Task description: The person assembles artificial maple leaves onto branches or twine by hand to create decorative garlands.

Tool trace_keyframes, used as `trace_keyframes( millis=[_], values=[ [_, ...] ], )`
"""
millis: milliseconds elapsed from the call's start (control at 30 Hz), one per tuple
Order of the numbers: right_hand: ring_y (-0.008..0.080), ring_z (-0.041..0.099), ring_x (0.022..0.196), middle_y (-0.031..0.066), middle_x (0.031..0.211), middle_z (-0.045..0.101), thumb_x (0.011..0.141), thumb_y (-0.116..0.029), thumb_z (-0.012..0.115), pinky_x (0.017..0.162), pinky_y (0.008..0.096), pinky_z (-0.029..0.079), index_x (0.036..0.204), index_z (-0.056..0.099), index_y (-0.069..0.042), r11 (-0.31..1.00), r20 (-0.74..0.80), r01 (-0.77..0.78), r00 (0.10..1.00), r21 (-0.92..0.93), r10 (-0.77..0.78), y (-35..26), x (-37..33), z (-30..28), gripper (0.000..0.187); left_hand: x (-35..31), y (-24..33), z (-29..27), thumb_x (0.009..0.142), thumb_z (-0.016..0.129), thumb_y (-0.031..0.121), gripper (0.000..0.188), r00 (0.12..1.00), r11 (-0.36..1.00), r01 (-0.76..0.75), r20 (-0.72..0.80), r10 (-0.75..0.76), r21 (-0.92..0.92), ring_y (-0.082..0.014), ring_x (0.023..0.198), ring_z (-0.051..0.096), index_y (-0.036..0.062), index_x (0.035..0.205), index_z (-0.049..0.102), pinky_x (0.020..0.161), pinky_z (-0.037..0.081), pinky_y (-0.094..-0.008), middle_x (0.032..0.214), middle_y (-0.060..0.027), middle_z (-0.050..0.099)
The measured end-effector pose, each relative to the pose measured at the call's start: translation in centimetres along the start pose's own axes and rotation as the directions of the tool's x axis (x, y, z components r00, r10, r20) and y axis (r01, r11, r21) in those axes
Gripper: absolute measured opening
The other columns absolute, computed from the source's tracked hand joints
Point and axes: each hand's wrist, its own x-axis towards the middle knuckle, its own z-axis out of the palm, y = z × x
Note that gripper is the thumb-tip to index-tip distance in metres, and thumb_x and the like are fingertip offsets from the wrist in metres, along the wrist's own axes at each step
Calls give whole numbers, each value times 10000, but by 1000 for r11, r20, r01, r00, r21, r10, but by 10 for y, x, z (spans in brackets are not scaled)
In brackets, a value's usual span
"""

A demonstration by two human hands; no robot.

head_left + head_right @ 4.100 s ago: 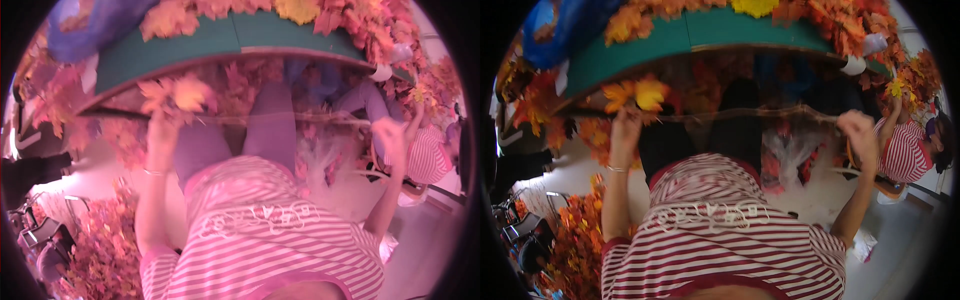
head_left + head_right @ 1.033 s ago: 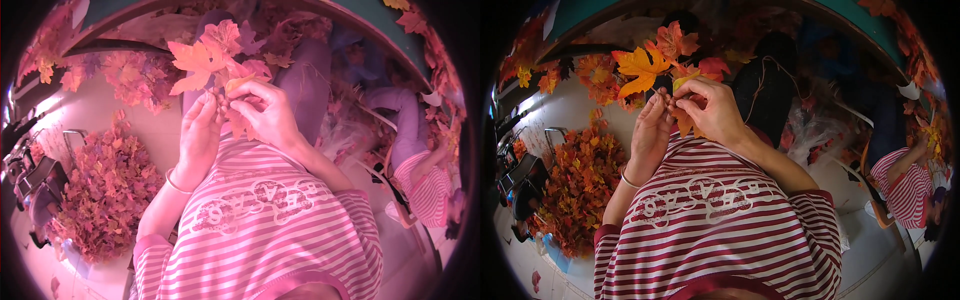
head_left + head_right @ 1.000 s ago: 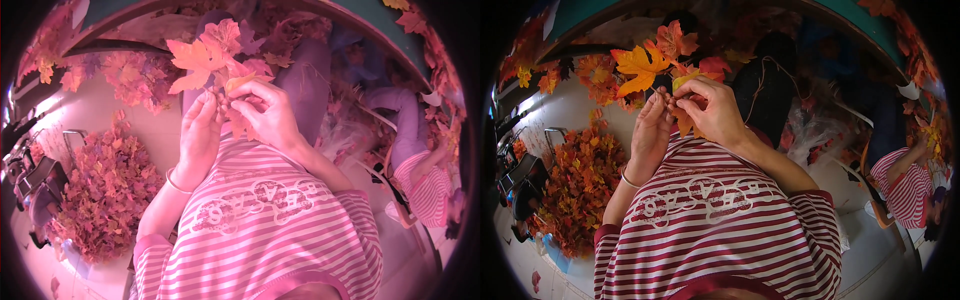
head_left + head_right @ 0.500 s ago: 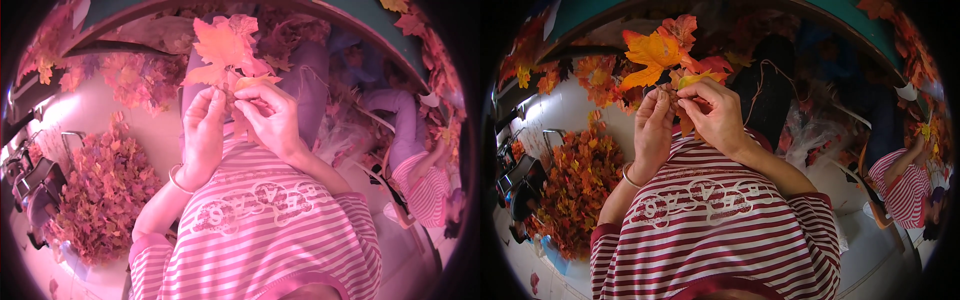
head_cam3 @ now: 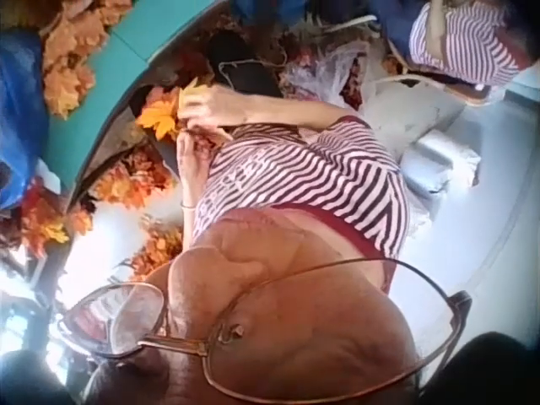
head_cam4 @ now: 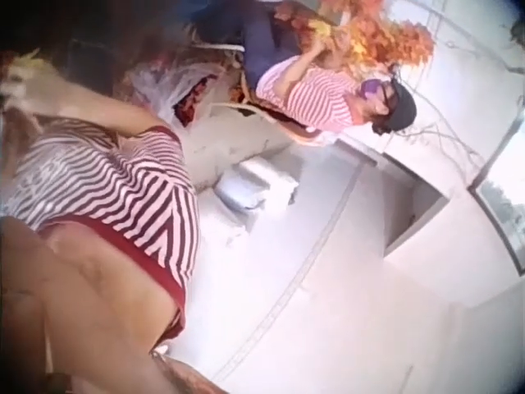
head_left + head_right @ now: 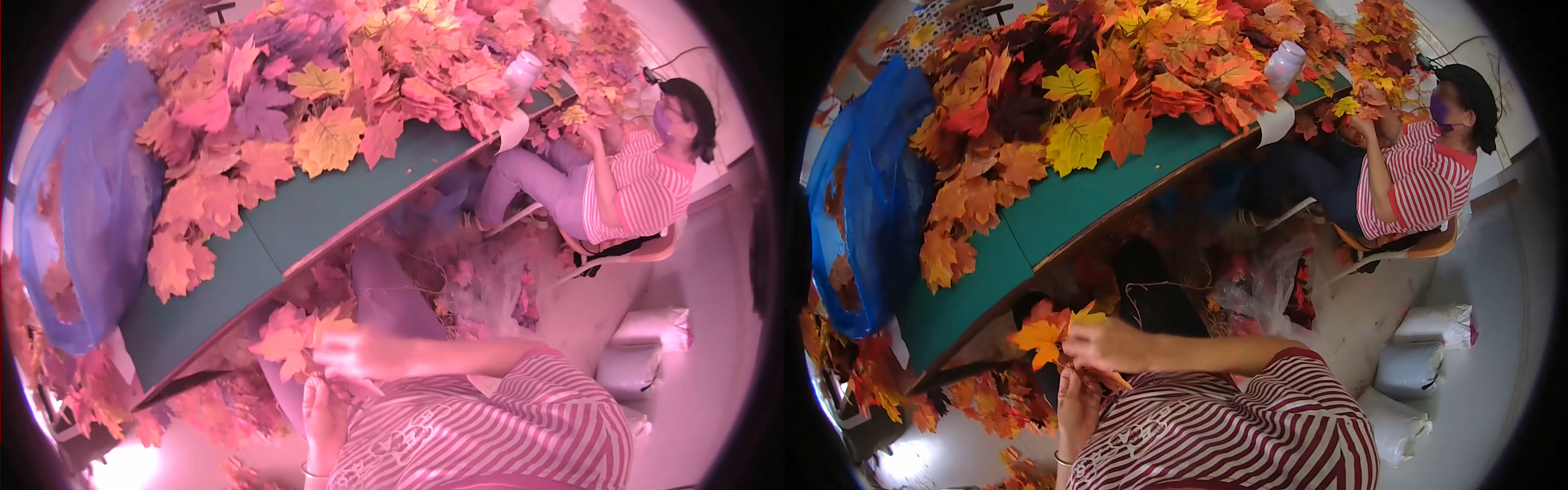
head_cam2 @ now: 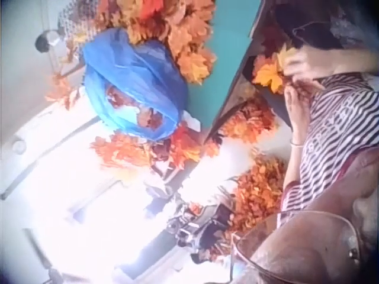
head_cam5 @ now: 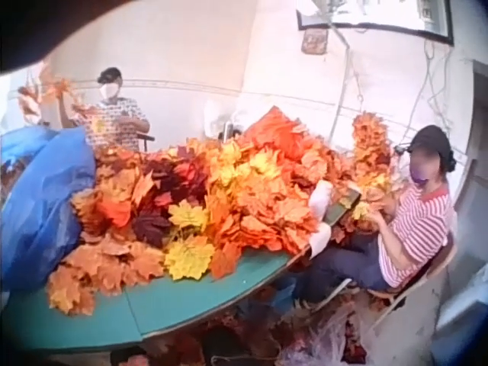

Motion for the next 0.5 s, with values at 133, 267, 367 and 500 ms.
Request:
trace_keyframes(
  millis=[133,267,367,500],
  values=[
    [335,625,869,114,914,602,823,-80,733,734,427,533,974,638,-32,916,-571,-212,821,-340,-22,56,64,-145,184,4,-12,9,1018,563,9,157,1000,997,-28,10,28,65,-133,968,608,44,1170,573,893,514,-267,1127,-61,645],
    [348,616,876,132,905,600,802,-87,777,774,435,516,942,646,-25,764,-695,-436,718,-475,-22,109,109,-198,201,2,-13,9,983,578,-54,190,999,991,-42,-18,44,126,-139,1015,623,9,1162,584,915,510,-261,1134,-76,651],
    [338,625,860,134,868,608,781,-93,788,769,429,511,841,660,-33,764,-603,-379,798,-522,-17,144,115,-202,154,5,-14,2,994,606,11,115,994,973,-3,-104,28,229,-128,981,639,17,1108,619,890,531,-270,1085,-62,665],
    [191,665,791,110,841,690,842,-65,733,740,324,523,884,718,-18,839,-592,-284,804,-465,-57,154,121,-214,65,8,-18,-21,1028,609,165,126,993,870,35,-116,25,492,-55,886,586,53,1034,666,738,500,-231,935,31,634]
  ],
)
